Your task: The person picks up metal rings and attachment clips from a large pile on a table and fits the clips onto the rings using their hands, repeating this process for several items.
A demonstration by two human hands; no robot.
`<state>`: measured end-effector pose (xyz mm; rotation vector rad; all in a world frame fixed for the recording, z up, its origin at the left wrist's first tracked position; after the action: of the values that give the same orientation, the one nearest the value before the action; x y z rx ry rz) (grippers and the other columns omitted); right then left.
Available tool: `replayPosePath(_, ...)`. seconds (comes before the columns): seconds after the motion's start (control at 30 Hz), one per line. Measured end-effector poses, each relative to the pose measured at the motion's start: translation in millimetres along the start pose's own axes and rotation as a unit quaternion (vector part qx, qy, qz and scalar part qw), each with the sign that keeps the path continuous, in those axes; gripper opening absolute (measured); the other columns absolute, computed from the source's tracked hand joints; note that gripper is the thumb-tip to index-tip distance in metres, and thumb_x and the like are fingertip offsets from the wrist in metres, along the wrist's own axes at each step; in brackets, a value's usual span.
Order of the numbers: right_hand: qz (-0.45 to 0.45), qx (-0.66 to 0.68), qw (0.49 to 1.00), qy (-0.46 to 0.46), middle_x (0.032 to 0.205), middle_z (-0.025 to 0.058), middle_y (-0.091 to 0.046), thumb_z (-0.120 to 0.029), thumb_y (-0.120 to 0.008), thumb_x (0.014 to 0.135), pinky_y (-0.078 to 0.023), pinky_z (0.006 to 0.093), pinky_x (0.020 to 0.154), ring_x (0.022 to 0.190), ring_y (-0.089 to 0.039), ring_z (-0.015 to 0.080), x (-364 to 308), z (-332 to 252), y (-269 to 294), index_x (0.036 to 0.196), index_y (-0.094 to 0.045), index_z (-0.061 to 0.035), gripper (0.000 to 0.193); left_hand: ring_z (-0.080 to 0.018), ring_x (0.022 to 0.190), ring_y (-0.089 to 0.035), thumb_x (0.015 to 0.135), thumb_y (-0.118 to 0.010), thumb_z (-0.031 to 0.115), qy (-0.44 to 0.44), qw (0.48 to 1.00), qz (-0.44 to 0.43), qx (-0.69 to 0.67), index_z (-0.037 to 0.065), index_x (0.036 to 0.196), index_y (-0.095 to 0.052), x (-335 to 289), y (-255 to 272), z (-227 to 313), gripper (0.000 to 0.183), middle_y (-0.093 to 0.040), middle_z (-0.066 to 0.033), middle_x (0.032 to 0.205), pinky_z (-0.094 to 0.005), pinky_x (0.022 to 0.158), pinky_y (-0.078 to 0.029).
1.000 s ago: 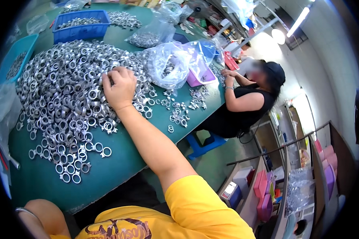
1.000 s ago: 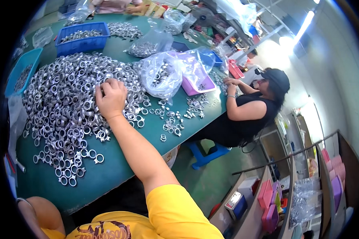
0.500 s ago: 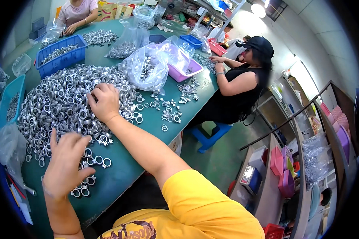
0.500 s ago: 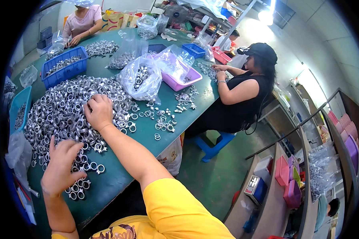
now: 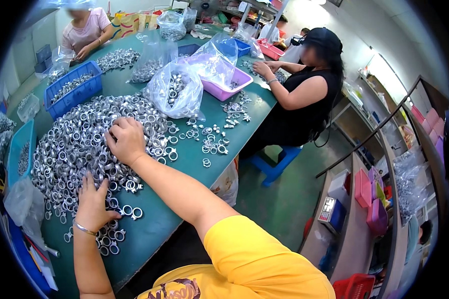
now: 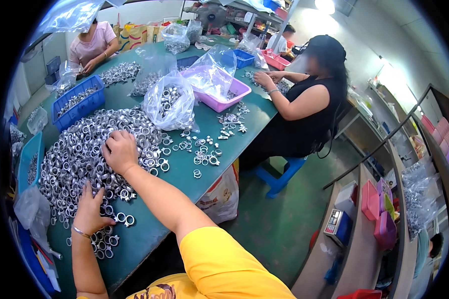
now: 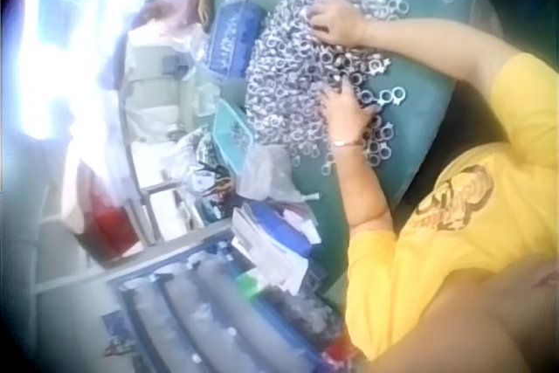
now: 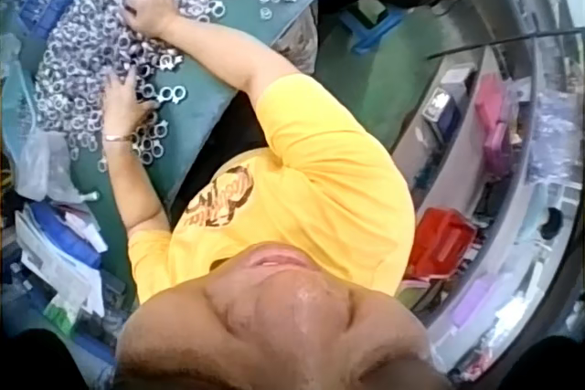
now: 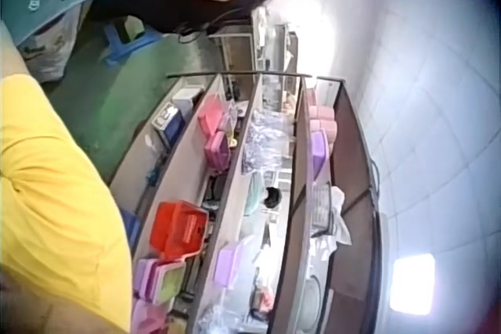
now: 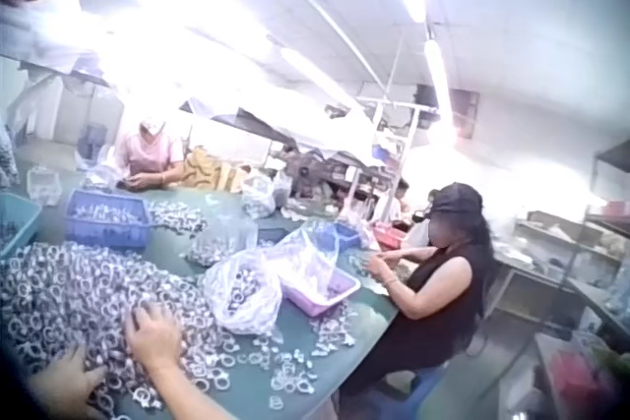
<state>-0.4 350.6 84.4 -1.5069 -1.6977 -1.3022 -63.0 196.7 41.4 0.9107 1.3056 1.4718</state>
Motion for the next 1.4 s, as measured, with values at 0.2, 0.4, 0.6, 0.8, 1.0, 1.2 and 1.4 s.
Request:
replayPosePath(0.2,-0.011,-0.003,1.000,-0.008,0.083,0.0039,-0.059,-0.019,-0.067,0.073,-0.040,0.0380,0.077,0.085,-0.054,0.0246,1,-3,2,0.066,-0.062,-0.0081,0.014,-0.0506,0.127,-0.029,0.042,-0.089,0.031,-0.023,0.999,0.031,0.004,0.005,0.128,-0.048,-3,1,1,0.099,-0.025,-0.0376,0.138,-0.0494,0.103,-0.032)
replayPosePath(0.4,-0.010,0.011,1.000,-0.003,0.084,0.0050,-0.059,-0.020,-0.066,0.073,-0.040,0.0388,0.076,0.085,-0.054,0.0255,1,-3,-4,0.066,-0.061,-0.0071,0.016,-0.0508,0.127,-0.030,0.041,-0.089,0.031,-0.015,0.999,0.030,0.005,0.004,0.127,-0.048,-1,0,-4,0.099,-0.026,-0.0380,0.137,-0.0487,0.104,-0.032)
replayPosePath(0.6,0.012,-0.006,1.000,0.003,0.081,0.0048,-0.060,-0.020,-0.065,0.074,-0.042,0.0394,0.073,0.080,-0.055,0.0260,2,1,4,0.062,-0.060,-0.0079,0.018,-0.0494,0.128,-0.028,0.041,-0.089,0.027,-0.021,0.999,0.034,-0.010,0.001,0.126,-0.048,2,0,0,0.098,-0.027,-0.0371,0.137,-0.0469,0.106,-0.029)
replayPosePath(0.8,-0.028,0.021,0.999,-0.022,0.077,0.0093,-0.053,-0.021,-0.065,0.066,-0.041,0.0436,0.073,0.083,-0.050,0.0308,-10,19,-29,0.059,-0.059,-0.0086,0.015,-0.0423,0.131,-0.029,0.033,-0.087,0.009,-0.011,0.996,0.056,-0.064,0.002,0.130,-0.044,9,-23,-26,0.106,-0.022,-0.0307,0.144,-0.0377,0.108,-0.029)
replayPosePath(1.0,-0.090,0.074,0.993,-0.016,0.118,0.0137,-0.050,-0.026,-0.069,0.065,-0.030,0.0475,0.099,0.114,-0.040,0.0343,-42,16,-38,0.079,-0.066,-0.0053,0.025,-0.0416,0.133,-0.025,0.036,-0.081,-0.001,-0.030,0.997,0.047,-0.054,0.002,0.133,-0.039,14,-34,-44,0.105,-0.019,-0.0279,0.146,-0.0372,0.109,-0.026)
replayPosePath(1.2,-0.099,0.046,0.992,0.066,0.116,0.0114,-0.049,-0.025,-0.070,0.067,-0.016,0.0536,0.109,0.113,-0.042,0.0303,-72,-6,2,0.105,-0.056,-0.0061,0.045,-0.0400,0.134,-0.025,0.037,-0.080,-0.001,-0.027,0.998,0.027,-0.047,0.001,0.135,-0.036,30,-46,-62,0.108,-0.018,-0.0284,0.146,-0.0371,0.109,-0.025)
replayPosePath(1.4,-0.071,0.038,0.995,0.051,0.108,0.0101,-0.047,-0.018,-0.069,0.068,-0.019,0.0513,0.109,0.106,-0.047,0.0282,-82,-6,17,0.098,-0.052,-0.0081,0.035,-0.0399,0.134,-0.024,0.038,-0.080,-0.001,-0.049,0.997,0.039,-0.037,0.000,0.135,-0.036,32,-50,-69,0.107,-0.018,-0.0284,0.146,-0.0374,0.110,-0.024)
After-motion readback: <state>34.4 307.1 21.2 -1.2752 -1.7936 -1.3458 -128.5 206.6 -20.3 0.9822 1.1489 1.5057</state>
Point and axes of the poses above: each hand's wrist, its own x-axis towards the middle knuckle, its own y-axis out of the back of the hand, z = x × y, the point moved 8 cm from there along x, towards the middle knuckle
